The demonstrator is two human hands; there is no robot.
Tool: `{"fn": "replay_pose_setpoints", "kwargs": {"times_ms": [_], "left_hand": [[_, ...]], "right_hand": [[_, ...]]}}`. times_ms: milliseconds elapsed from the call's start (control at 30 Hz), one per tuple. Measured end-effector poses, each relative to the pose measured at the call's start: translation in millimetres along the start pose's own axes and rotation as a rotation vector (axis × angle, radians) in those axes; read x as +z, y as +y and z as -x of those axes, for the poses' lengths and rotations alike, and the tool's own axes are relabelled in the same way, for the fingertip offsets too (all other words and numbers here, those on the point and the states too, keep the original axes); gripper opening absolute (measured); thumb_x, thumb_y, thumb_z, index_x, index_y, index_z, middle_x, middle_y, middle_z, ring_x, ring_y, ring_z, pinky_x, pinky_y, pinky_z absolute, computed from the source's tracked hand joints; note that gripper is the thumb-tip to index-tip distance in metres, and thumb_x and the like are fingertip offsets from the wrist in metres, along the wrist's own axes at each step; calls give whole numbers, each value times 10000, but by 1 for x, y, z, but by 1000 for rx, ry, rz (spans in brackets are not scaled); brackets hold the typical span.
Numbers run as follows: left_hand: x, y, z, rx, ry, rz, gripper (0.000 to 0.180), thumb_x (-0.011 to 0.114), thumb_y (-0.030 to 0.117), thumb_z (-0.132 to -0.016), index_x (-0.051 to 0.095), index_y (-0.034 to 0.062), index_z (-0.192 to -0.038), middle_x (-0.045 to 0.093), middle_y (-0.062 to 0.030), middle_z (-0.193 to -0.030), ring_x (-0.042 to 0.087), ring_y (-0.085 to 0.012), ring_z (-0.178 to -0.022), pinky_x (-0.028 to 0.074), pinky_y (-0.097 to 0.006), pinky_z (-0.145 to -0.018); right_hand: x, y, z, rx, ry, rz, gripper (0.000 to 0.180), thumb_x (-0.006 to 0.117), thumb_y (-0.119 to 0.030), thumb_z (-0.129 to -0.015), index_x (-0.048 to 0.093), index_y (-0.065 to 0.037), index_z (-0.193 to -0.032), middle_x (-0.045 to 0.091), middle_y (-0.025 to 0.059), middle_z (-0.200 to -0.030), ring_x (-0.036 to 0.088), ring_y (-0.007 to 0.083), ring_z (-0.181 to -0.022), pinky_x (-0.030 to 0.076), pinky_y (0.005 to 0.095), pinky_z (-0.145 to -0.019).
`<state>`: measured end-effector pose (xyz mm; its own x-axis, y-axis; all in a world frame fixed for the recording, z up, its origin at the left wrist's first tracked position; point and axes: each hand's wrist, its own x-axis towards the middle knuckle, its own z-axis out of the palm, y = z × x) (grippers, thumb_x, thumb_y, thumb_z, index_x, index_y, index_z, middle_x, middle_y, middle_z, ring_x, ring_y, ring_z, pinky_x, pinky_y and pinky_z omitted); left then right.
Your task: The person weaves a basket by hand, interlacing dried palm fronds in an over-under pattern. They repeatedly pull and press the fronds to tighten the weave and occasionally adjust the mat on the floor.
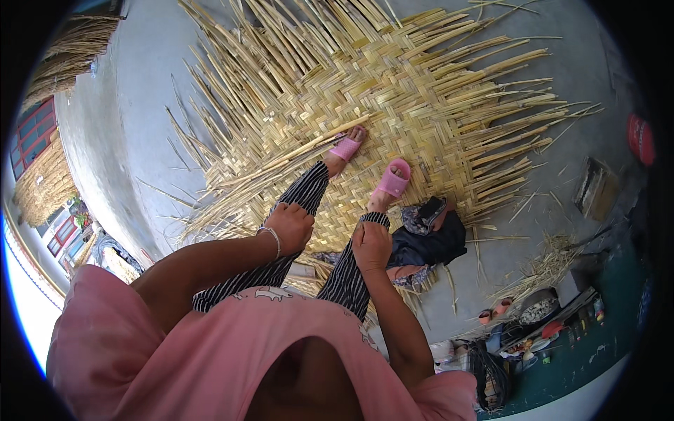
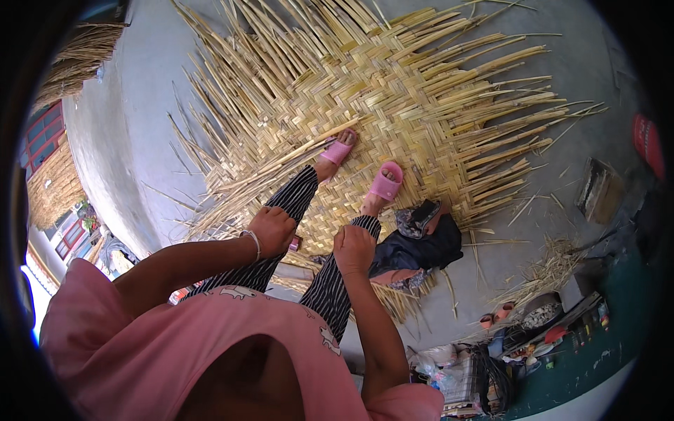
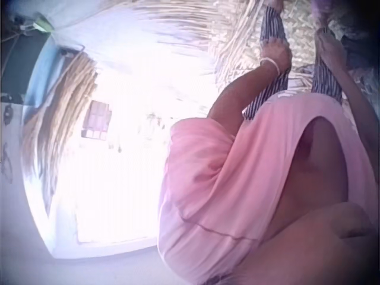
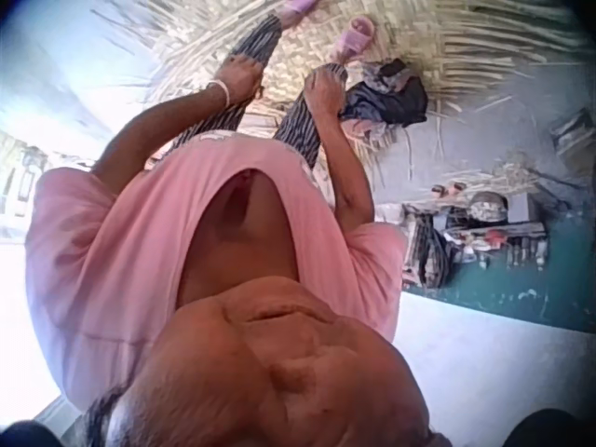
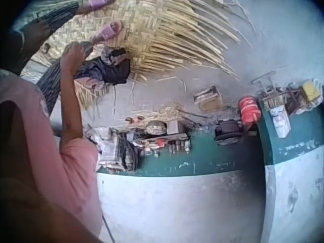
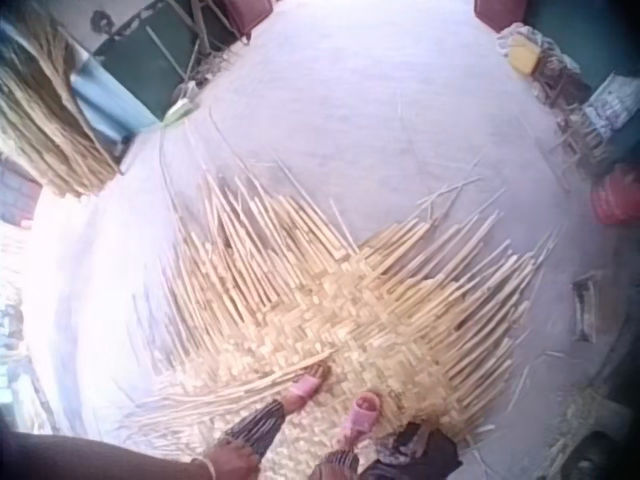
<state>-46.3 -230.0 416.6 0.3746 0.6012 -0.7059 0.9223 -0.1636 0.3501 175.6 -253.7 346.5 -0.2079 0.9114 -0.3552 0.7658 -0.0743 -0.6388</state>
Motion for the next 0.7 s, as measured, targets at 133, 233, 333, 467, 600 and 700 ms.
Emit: {"fn": "replay_pose_setpoints", "kwargs": {"times_ms": [133, 233, 333, 467, 600, 700], "left_hand": [[-8, 5, -5, -47, -1, -16, 170, 565, 254, -782, 581, 85, -777, 581, -69, -796, 541, -241, -835, 406, -386, -749], [-12, 6, -8, -68, -21, -7, 185, 546, 265, -803, 581, 84, -797, 579, -77, -796, 540, -244, -834, 404, -391, -743], [-11, 10, -7, -106, -36, -8, 185, 531, 265, -823, 580, 87, -810, 578, -75, -800, 537, -241, -831, 401, -393, -741], [-12, 15, -10, -123, -73, -19, 186, 522, 267, -835, 580, 92, -813, 579, -67, -804, 534, -239, -832, 399, -391, -740], [-11, 19, -8, -148, -74, -2, 190, 522, 270, -837, 587, 92, -825, 588, -69, -824, 539, -235, -856, 401, -389, -741], [-6, 24, -9, -169, -86, -7, 212, 516, 287, -841, 594, 90, -846, 592, -73, -838, 541, -236, -870, 404, -392, -747]], "right_hand": [[-27, -2, 24, 148, -60, -17, 120, 556, -153, -798, 535, -58, -727, 540, 92, -703, 529, 299, -707, 407, 426, -671], [-55, -28, 86, 239, -185, -81, 261, 575, -174, -788, 581, -37, -1010, 527, 215, -1125, 477, 375, -1082, 389, 476, -879], [-77, -59, 140, 305, -285, 29, 532, 631, -225, -738, 487, -67, -1225, 322, 294, -1332, 309, 446, -1242, 313, 517, -987], [-87, -87, 114, 555, -394, 14, 713, 674, -250, -677, 395, -100, -1317, 254, 325, -1350, 278, 494, -1232, 294, 536, -1005], [-77, -79, 102, 448, -384, 147, 725, 660, -225, -657, 390, -110, -1320, 264, 309, -1355, 294, 505, -1208, 325, 531, -986], [-84, -82, 97, 480, -432, 183, 693, 641, -214, -654, 414, -108, -1299, 275, 282, -1356, 319, 497, -1185, 385, 528, -932]]}}
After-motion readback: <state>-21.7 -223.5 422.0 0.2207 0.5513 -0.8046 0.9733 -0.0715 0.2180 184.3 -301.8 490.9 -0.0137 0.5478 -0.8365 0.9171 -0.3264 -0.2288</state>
